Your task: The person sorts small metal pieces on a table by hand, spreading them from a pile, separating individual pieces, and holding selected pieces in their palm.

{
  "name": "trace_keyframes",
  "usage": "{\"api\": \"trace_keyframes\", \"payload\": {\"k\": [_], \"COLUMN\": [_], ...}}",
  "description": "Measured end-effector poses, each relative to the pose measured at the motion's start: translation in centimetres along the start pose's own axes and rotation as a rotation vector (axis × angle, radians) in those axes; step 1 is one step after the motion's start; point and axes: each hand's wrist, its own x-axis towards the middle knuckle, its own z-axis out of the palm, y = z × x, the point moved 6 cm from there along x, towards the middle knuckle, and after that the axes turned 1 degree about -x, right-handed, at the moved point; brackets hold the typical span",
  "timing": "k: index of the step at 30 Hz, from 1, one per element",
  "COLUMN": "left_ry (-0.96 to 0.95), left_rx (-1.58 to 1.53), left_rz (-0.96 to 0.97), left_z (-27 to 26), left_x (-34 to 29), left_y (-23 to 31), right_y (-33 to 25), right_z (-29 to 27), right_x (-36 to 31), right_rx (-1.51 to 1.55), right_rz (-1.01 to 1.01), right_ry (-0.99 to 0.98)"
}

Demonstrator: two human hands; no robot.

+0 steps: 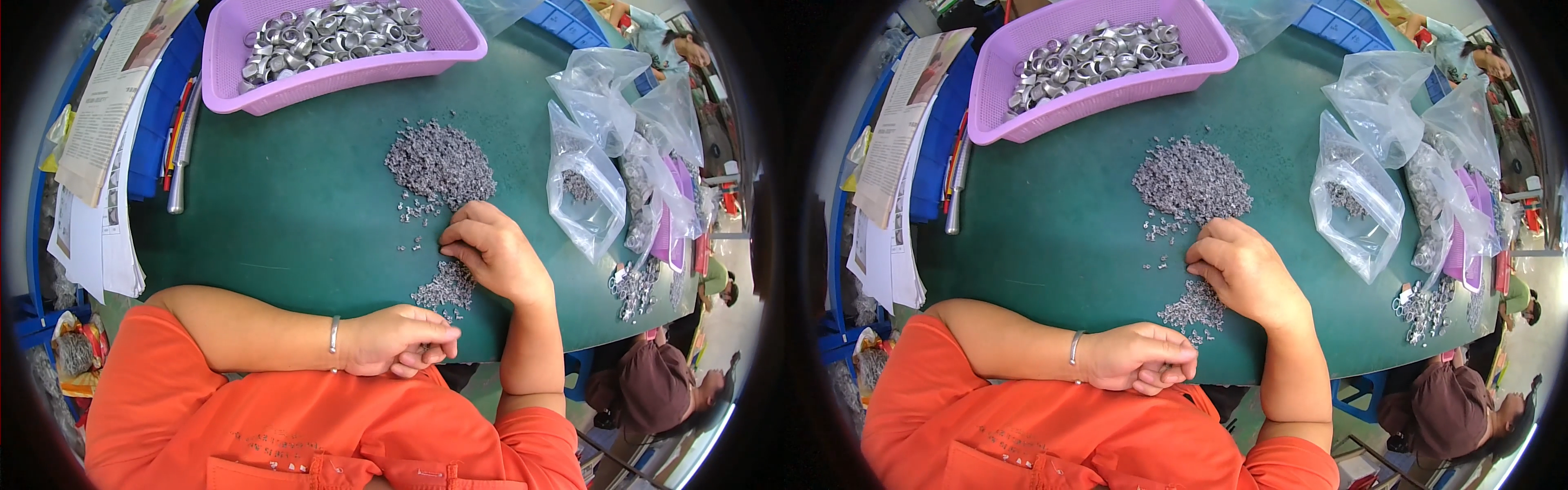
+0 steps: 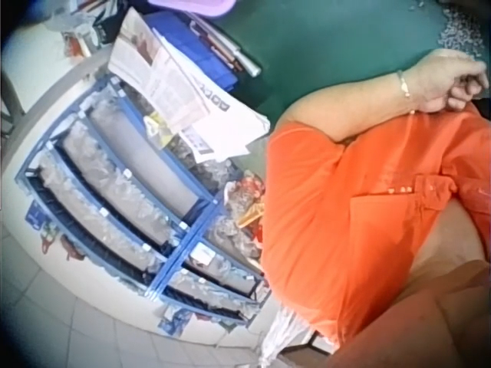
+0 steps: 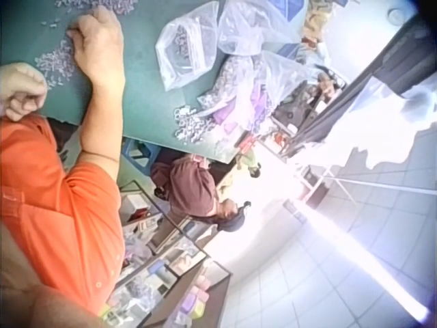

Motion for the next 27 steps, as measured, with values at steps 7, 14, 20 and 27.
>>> {"api": "trace_keyframes", "payload": {"k": [7, 14, 20, 27], "left_ry": [-0.150, -0.051, -0.014, -0.023], "left_rx": [-0.320, -0.308, -0.255, -0.240], "left_rz": [0.082, 0.026, 0.017, 0.004], "left_z": [0.2, -0.1, -0.1, -0.1], "left_x": [0.1, 0.3, 0.2, 0.2], "left_y": [0.4, 0.0, 0.2, 0.2], "right_y": [-2.3, -2.0, -0.8, -2.0], "right_z": [-0.3, 1.6, 0.3, 1.4], "right_x": [-0.8, 0.6, 0.1, 0.5], "right_rx": [0.745, 0.046, 0.101, 0.044], "right_rz": [-0.080, -0.086, -0.009, -0.094], "right_ry": [-0.209, 0.001, 0.111, -0.003]}}
